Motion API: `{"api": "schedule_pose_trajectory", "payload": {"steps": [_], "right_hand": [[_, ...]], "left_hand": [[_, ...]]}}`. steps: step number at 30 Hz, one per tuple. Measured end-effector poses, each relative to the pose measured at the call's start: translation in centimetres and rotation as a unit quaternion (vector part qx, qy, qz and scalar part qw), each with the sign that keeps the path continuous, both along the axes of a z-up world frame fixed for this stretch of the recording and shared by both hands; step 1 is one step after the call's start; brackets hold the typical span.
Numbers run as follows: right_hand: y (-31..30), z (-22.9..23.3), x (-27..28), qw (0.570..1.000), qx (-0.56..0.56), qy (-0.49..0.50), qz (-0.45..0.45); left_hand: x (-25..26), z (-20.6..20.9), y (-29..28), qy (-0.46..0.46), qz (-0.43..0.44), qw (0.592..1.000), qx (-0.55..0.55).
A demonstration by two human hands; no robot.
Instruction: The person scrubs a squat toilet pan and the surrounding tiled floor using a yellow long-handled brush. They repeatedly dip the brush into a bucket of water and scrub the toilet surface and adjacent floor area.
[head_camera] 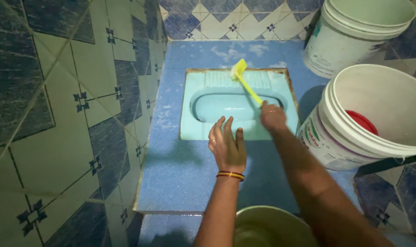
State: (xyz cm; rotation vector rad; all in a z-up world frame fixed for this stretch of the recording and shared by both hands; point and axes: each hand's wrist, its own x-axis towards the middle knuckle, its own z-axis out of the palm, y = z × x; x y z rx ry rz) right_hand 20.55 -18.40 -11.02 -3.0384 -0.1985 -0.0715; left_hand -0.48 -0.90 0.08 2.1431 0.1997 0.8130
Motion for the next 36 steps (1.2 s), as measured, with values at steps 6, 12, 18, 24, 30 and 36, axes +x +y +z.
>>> {"api": "schedule_pose_trajectory", "payload": {"steps": [6, 12, 18, 24, 30, 36], "right_hand": [[-4.1, 2.2, 1.1, 0.994, 0.002, 0.053, -0.097], [-5.1, 8.6, 0.5, 0.961, -0.182, 0.156, -0.14], [-3.6, 12.7, -6.1, 0.898, -0.366, 0.243, -0.034], [-6.7, 4.8, 1.4, 0.946, -0.247, 0.185, -0.099], [-8.5, -0.4, 7.3, 0.97, -0.14, 0.116, -0.16], [-8.6, 4.3, 1.3, 0.969, -0.156, 0.154, -0.113]], "left_hand": [[-0.1, -0.3, -0.2, -0.008, -0.001, 1.0, 0.008], [0.1, -0.9, -1.0, 0.005, -0.021, 1.0, 0.017], [0.5, -1.4, -1.8, 0.063, -0.049, 0.996, 0.048], [0.0, -0.6, -2.0, 0.11, -0.066, 0.99, 0.063], [-0.1, -0.5, -1.6, 0.118, -0.07, 0.988, 0.065], [0.0, -0.8, -1.8, 0.108, -0.081, 0.989, 0.061]]}}
